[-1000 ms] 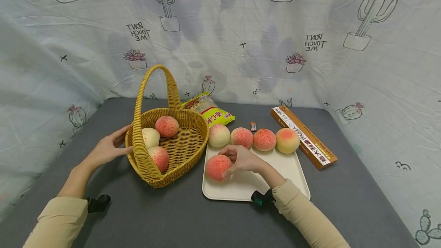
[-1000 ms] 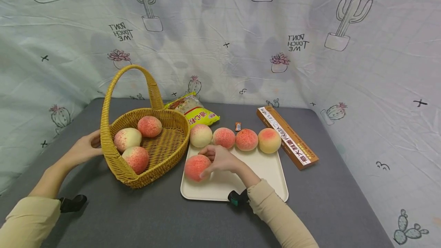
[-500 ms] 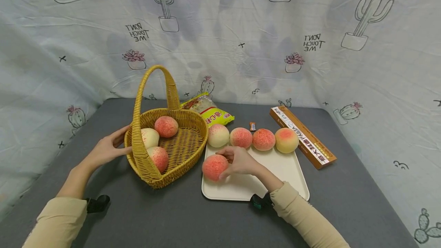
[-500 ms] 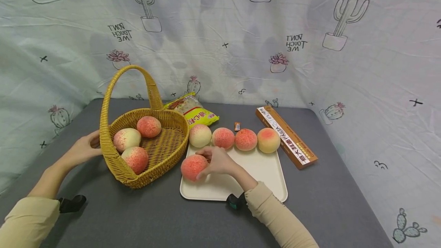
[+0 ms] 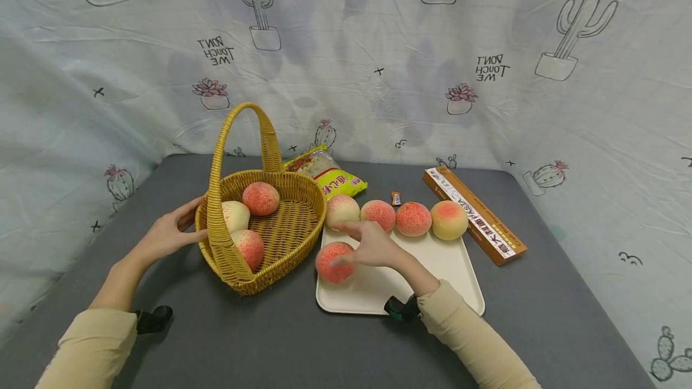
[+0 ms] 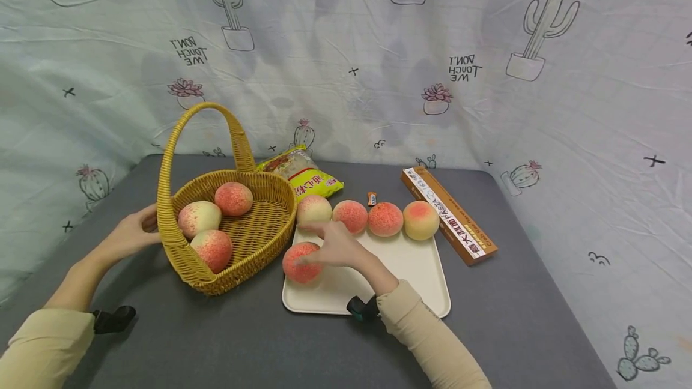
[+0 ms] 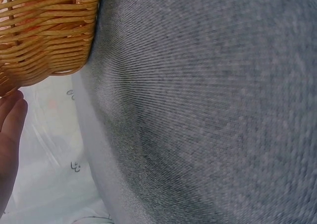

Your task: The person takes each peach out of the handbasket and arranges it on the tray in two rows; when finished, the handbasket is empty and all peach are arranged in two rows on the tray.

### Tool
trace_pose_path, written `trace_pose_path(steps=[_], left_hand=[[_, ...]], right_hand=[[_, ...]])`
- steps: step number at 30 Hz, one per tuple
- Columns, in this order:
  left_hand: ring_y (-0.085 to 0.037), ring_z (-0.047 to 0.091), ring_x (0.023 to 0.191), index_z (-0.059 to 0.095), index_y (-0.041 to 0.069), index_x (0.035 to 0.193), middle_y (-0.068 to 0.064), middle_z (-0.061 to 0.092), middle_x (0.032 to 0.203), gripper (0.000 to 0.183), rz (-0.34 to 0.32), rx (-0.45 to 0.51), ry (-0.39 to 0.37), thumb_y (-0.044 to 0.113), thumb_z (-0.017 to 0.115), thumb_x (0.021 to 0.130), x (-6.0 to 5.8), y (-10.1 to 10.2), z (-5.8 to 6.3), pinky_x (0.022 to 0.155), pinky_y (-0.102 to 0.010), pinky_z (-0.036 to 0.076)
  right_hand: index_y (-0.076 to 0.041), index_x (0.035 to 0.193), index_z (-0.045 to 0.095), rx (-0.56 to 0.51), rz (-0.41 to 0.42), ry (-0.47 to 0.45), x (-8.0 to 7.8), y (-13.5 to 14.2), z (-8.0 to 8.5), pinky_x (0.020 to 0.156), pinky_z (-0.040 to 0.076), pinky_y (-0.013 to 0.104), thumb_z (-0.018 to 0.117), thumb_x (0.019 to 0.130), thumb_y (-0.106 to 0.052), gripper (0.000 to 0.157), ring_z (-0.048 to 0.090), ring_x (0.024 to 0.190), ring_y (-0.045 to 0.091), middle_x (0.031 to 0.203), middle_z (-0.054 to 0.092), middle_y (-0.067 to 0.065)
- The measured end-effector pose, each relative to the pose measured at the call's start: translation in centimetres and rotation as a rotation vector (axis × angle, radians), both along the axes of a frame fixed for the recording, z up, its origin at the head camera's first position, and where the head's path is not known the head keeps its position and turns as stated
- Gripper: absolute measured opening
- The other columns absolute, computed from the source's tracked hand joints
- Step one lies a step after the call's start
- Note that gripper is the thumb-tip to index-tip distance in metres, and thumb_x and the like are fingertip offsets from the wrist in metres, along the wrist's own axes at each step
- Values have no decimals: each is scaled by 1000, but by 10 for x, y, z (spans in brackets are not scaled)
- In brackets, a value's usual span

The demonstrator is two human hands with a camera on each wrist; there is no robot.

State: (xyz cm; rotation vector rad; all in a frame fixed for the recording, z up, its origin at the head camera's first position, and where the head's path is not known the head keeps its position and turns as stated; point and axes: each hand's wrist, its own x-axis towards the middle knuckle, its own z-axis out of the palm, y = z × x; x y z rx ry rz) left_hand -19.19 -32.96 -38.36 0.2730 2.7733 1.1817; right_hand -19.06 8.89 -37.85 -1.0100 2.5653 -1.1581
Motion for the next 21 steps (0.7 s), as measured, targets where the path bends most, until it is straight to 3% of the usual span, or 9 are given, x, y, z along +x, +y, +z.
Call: trace_pose_path(steps=[5,10,14,17,18,21], left_hand=[[-55,27,135,11,0,156,-36,20,152,92,0,-2,4,29,70,92,0,0,-1,105,-67,32],[-54,27,135,11,0,156,-35,19,152,92,0,-4,2,29,70,92,1,-3,-1,105,-67,33],[-54,27,135,11,1,156,-35,19,152,92,-6,3,-2,29,70,92,1,-4,-2,105,-67,33],[-54,27,135,11,1,156,-35,19,153,91,-11,9,0,29,70,92,0,-4,-2,104,-67,33],[-54,27,135,11,1,156,-34,19,153,91,-11,10,1,29,70,92,0,-4,-2,105,-67,33],[-54,28,135,12,0,156,-35,20,153,91,-11,10,5,29,69,92,-1,-3,-2,105,-66,33]], right_hand=[[-5,138,56,-37,0,-33,-1,-22,22,104,47,40,82,80,-25,66,52,127,27,138,56,11],[-10,142,52,-23,69,-43,-1,-55,44,104,46,34,81,81,-26,70,53,126,22,141,54,10],[-12,142,52,58,139,28,-1,-81,59,83,50,21,81,81,-29,70,59,98,11,136,58,6],[-11,142,52,142,211,79,-3,-99,66,66,41,19,80,82,-29,68,48,71,6,121,66,6],[-10,142,53,166,232,86,-5,-105,68,69,39,18,80,82,-28,68,45,65,4,113,69,7],[-9,141,53,224,285,85,-11,-121,70,66,35,19,79,84,-25,65,32,52,5,112,69,8]])
